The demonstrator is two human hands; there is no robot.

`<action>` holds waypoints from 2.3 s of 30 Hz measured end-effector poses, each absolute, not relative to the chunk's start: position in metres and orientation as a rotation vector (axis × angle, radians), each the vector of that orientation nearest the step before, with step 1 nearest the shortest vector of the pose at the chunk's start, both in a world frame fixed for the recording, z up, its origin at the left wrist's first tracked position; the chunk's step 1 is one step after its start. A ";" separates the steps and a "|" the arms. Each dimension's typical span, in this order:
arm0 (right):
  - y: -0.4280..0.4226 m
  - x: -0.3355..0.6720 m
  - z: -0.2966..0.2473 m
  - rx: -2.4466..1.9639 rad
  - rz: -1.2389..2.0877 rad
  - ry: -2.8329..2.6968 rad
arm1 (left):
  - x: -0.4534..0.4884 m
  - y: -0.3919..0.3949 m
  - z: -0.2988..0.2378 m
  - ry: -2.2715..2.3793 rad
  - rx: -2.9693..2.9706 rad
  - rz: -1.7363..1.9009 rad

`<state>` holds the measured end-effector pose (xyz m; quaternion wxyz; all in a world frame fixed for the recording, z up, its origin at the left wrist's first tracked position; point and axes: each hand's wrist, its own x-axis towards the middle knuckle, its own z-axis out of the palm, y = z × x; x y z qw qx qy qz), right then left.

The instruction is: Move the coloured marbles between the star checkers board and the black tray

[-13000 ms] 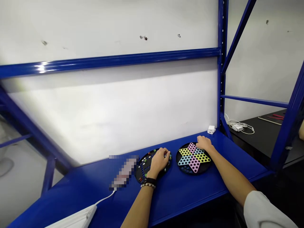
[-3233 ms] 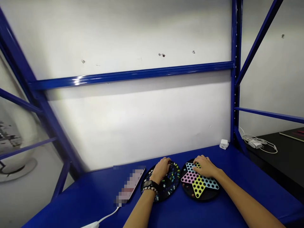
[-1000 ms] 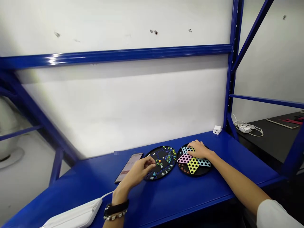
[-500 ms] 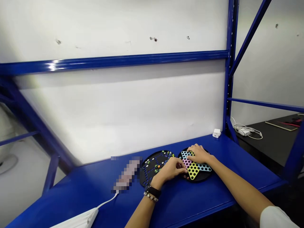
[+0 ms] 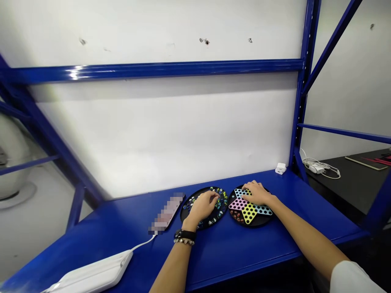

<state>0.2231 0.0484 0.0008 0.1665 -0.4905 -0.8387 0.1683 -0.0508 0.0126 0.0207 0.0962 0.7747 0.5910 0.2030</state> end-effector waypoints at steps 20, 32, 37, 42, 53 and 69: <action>0.049 0.222 -0.001 -1.402 0.498 -2.395 | -0.054 0.019 0.006 1.838 2.329 0.563; 0.047 0.220 0.000 -1.411 0.502 -2.389 | -0.051 0.032 0.002 1.841 2.383 0.583; 0.049 0.218 -0.003 -1.402 0.507 -2.385 | -0.048 0.047 0.002 1.787 2.456 0.413; 0.049 0.218 -0.003 -1.408 0.519 -2.370 | -0.044 0.043 0.000 1.728 2.519 0.373; 0.049 0.219 -0.003 -1.387 0.522 -2.382 | -0.044 0.040 0.002 1.555 2.552 0.480; 0.052 0.220 -0.007 -1.385 0.484 -2.381 | -0.045 0.044 -0.007 1.372 2.615 0.528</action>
